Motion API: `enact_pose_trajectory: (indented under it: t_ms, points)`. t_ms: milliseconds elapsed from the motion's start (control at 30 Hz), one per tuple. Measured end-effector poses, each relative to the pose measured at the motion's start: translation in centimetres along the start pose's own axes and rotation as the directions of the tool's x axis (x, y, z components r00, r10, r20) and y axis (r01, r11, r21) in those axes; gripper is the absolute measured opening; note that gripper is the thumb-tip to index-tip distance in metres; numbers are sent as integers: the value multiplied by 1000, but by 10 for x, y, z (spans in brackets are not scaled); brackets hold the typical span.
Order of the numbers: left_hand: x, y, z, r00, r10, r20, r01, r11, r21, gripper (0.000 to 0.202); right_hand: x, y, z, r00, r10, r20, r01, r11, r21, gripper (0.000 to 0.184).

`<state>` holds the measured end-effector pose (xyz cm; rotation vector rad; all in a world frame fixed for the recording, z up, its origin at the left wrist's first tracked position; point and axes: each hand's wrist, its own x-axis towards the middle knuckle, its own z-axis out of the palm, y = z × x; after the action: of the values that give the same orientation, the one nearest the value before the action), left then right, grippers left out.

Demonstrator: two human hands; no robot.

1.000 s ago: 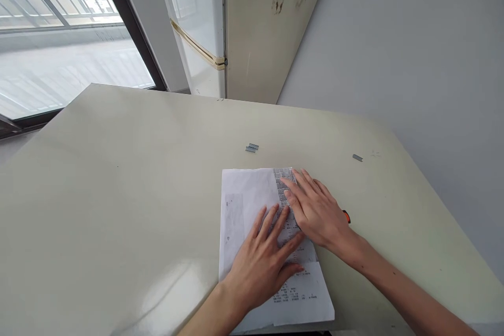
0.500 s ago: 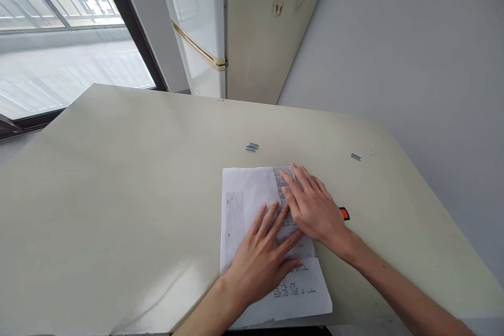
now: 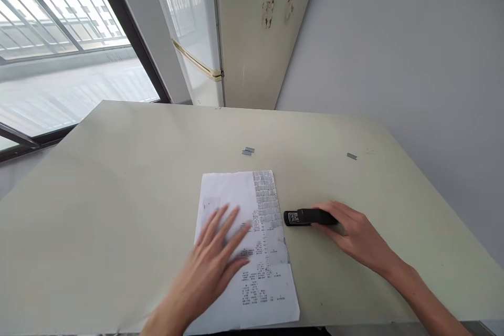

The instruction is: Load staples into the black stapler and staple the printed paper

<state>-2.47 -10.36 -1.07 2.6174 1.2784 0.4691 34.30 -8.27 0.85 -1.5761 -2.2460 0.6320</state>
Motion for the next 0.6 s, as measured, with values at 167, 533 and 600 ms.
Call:
enact_pose_trajectory:
  t_ms: [167,533,600]
  points:
    - [-38,-41,-22,999,-26,19,24,994,103,72,-24,15,-1,963,223,-149,-211,973,89,34]
    - [55,40,22,983,163,86,-166,986,31,63,-87,13,-30,675,662,-326,-632,747,207,57]
    - [83,62,41,979,180,93,-178,984,-28,61,-91,5,-32,657,663,-359,-637,743,207,56]
